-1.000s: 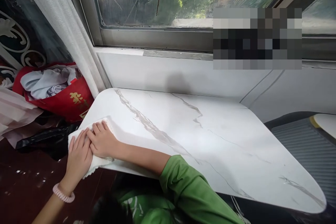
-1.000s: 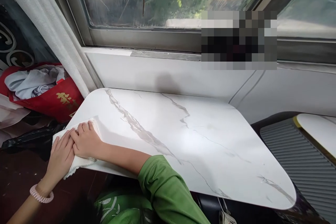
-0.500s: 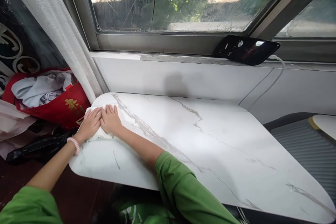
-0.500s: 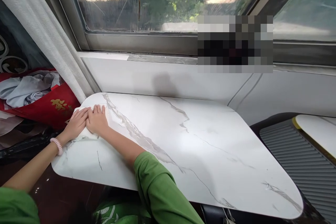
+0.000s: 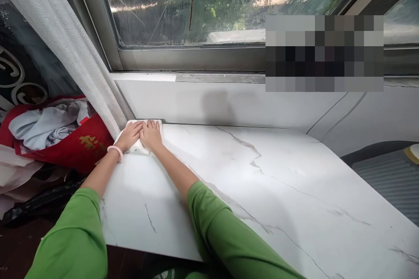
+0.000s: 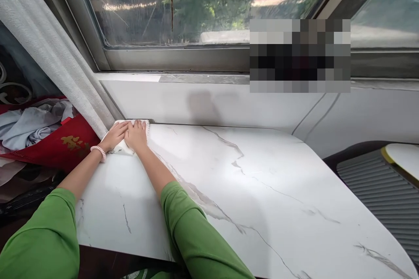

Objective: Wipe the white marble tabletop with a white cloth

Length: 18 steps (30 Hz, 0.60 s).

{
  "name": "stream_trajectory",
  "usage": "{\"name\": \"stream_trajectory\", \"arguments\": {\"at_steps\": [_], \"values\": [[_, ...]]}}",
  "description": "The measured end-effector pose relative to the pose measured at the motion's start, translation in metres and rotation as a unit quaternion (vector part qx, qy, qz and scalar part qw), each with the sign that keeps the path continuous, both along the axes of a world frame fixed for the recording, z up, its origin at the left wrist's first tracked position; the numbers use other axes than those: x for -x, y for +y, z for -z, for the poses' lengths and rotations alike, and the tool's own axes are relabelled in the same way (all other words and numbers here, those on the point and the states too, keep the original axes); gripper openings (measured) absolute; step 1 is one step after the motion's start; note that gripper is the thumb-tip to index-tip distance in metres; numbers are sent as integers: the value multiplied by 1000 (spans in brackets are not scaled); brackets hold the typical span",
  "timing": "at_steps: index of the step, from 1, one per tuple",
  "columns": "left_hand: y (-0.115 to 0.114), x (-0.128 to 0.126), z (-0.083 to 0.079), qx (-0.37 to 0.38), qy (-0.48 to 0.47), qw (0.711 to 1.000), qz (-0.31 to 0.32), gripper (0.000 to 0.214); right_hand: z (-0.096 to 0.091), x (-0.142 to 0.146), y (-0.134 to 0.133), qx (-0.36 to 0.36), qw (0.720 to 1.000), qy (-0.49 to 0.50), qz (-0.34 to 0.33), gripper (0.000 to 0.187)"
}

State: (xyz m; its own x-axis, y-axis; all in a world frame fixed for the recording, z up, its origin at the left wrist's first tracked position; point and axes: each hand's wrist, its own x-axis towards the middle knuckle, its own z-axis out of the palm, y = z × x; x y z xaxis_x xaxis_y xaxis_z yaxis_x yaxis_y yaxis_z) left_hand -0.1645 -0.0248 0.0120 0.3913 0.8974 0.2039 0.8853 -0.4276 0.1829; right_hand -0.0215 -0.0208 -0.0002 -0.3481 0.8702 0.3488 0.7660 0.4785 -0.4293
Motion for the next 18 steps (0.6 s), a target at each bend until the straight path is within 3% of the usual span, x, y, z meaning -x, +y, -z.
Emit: {"name": "stream_trajectory", "arguments": {"at_steps": [5, 9, 12, 18], "values": [[-6, -5, 0, -10, 21, 1000, -15, 43, -2, -3, -3, -2, 1000, -2, -6, 43], [-30, -15, 2, -28, 63, 997, -28, 44, -3, -13, -22, 2, 1000, -10, -28, 43], [-69, -25, 6, -46, 91, 994, -29, 46, -1, -27, -51, -8, 998, -13, -58, 44], [-180, -57, 3, -73, 106, 990, -53, 49, 1, -62, -137, -9, 989, -15, -148, 46]]}}
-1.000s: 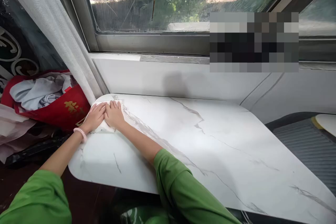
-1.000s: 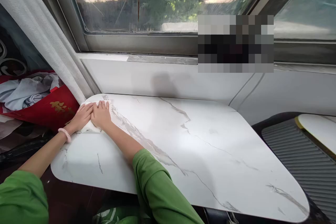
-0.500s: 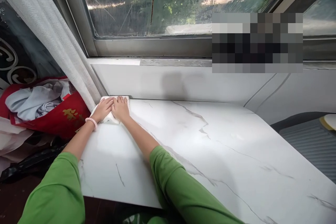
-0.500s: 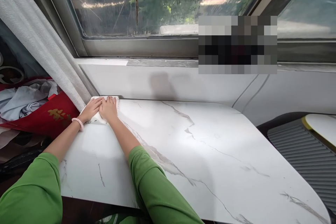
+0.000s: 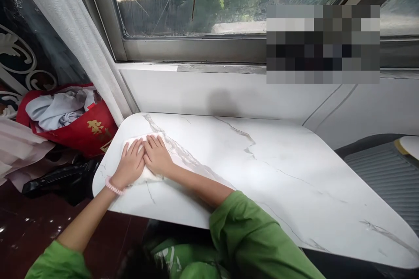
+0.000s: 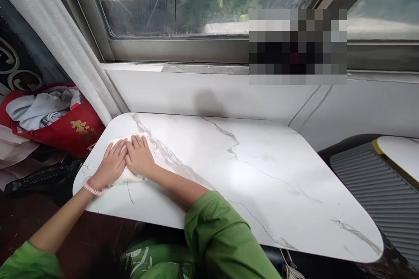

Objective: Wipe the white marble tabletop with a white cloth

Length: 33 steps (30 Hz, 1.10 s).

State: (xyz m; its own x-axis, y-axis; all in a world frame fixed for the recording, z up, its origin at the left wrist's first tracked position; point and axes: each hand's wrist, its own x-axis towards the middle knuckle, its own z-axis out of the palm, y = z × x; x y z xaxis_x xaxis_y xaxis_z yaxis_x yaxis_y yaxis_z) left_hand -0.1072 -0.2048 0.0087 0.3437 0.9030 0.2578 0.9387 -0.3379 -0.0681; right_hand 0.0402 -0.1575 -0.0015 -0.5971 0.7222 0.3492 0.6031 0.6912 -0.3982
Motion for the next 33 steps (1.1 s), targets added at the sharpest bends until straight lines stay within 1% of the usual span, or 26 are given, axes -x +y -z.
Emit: {"name": "stream_trajectory", "arguments": {"at_steps": [3, 6, 9, 11, 13, 18, 23, 26, 29, 33], "values": [[-49, -21, -4, -2, -8, 1000, 9, 48, -2, -22, -43, 20, 999, 0, -36, 51], [-82, -38, -4, -5, -15, 1000, 5, 47, -4, -40, -71, 44, 997, -3, -63, 53], [-95, -48, -3, -9, -22, 1000, -9, 47, -8, -49, -81, 78, 995, 0, -68, 50], [-97, -50, -4, -5, -27, 1000, -12, 47, -9, -51, -81, 95, 993, 7, -66, 48], [-95, -50, -6, 4, -30, 999, -11, 46, -10, -50, -80, 96, 993, 12, -64, 48], [-82, -48, -12, 42, -36, 998, -13, 43, -7, -50, -75, 56, 996, 10, -66, 49], [-54, -42, -9, 53, -34, 998, 12, 46, -1, -47, -56, 25, 999, 3, -32, 46], [-29, -38, -6, 58, -11, 997, 43, 48, 4, -45, -40, 11, 1000, -1, -2, 47], [2, -35, -4, 67, 1, 995, 71, 49, 7, -41, -19, 2, 999, -7, 40, 49], [52, -34, -1, 62, -13, 995, 75, 49, 10, -35, 22, -3, 996, -5, 86, 48]]}}
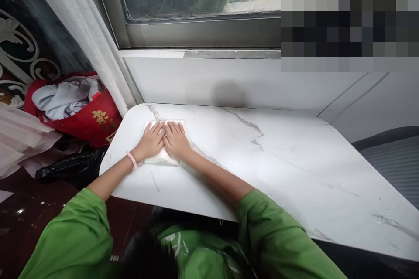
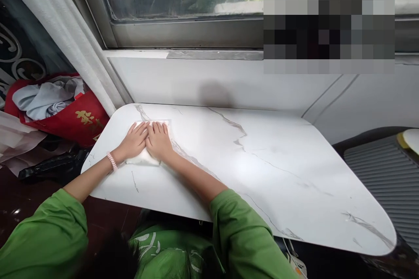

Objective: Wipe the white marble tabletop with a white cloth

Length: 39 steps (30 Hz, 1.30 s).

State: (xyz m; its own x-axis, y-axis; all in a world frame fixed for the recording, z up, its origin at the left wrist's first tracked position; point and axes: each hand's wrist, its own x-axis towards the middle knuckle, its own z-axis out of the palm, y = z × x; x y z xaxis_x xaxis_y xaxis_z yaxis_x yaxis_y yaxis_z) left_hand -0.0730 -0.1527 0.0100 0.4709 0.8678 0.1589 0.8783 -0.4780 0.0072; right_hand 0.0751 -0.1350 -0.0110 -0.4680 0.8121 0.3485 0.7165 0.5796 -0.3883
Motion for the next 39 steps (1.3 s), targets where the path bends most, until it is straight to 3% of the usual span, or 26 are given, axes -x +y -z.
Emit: {"name": "stream_trajectory", "arguments": {"at_steps": [5, 9, 13, 20, 25, 29, 34, 39], "values": [[64, -3, 1, 0, -33, 999, -25, 47, -1, 4, 62, -3, 1000, 9, 22, 44], [99, -5, 0, 6, -65, 997, -36, 48, -3, 4, 95, -7, 999, 25, 39, 42], [115, -5, 2, 1, -74, 996, -46, 46, -5, 4, 110, -13, 999, 30, 40, 40], [119, -3, 4, 1, -80, 996, -43, 44, -3, 2, 115, -21, 998, 42, 36, 38], [115, -6, 3, 3, -71, 996, -49, 44, -2, 0, 110, -10, 998, 46, 34, 40], [98, -12, 3, 4, -59, 997, -49, 44, -3, -7, 96, -1, 999, 41, 27, 40], [56, -28, 7, -14, -42, 998, -37, 45, -2, -27, 56, 0, 999, 34, 8, 41], [-4, -54, 8, -21, -37, 999, 0, 45, -2, -58, -7, -1, 1000, 8, 10, 44]]}}
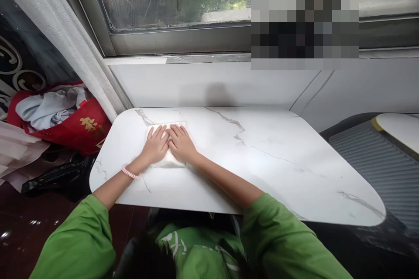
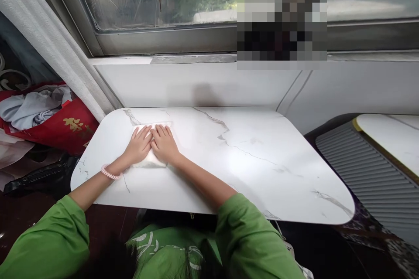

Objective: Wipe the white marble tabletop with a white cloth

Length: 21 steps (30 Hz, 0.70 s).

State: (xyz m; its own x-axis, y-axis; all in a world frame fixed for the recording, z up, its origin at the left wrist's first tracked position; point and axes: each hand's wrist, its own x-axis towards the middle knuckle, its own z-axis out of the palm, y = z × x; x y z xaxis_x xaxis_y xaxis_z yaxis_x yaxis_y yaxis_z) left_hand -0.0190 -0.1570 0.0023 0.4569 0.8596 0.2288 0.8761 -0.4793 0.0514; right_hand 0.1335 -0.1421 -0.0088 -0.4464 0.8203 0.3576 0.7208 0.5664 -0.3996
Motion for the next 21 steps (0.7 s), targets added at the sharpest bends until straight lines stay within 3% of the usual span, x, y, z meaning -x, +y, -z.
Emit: {"name": "stream_trajectory", "arguments": {"at_steps": [6, 10, 15, 21], "values": [[-79, -35, 1, 5, -24, 999, 26, 50, -3, -40, -77, -5, 999, -35, -20, 47], [-106, -49, 1, 26, -27, 997, 63, 50, -5, -60, -109, 8, 999, -42, -20, 48], [-103, -52, -6, 50, -22, 994, 93, 46, -9, -69, -116, 44, 998, -53, -7, 48], [-63, -50, -11, 47, -10, 993, 110, 45, -12, -63, -86, 102, 992, -70, 23, 51]]}}
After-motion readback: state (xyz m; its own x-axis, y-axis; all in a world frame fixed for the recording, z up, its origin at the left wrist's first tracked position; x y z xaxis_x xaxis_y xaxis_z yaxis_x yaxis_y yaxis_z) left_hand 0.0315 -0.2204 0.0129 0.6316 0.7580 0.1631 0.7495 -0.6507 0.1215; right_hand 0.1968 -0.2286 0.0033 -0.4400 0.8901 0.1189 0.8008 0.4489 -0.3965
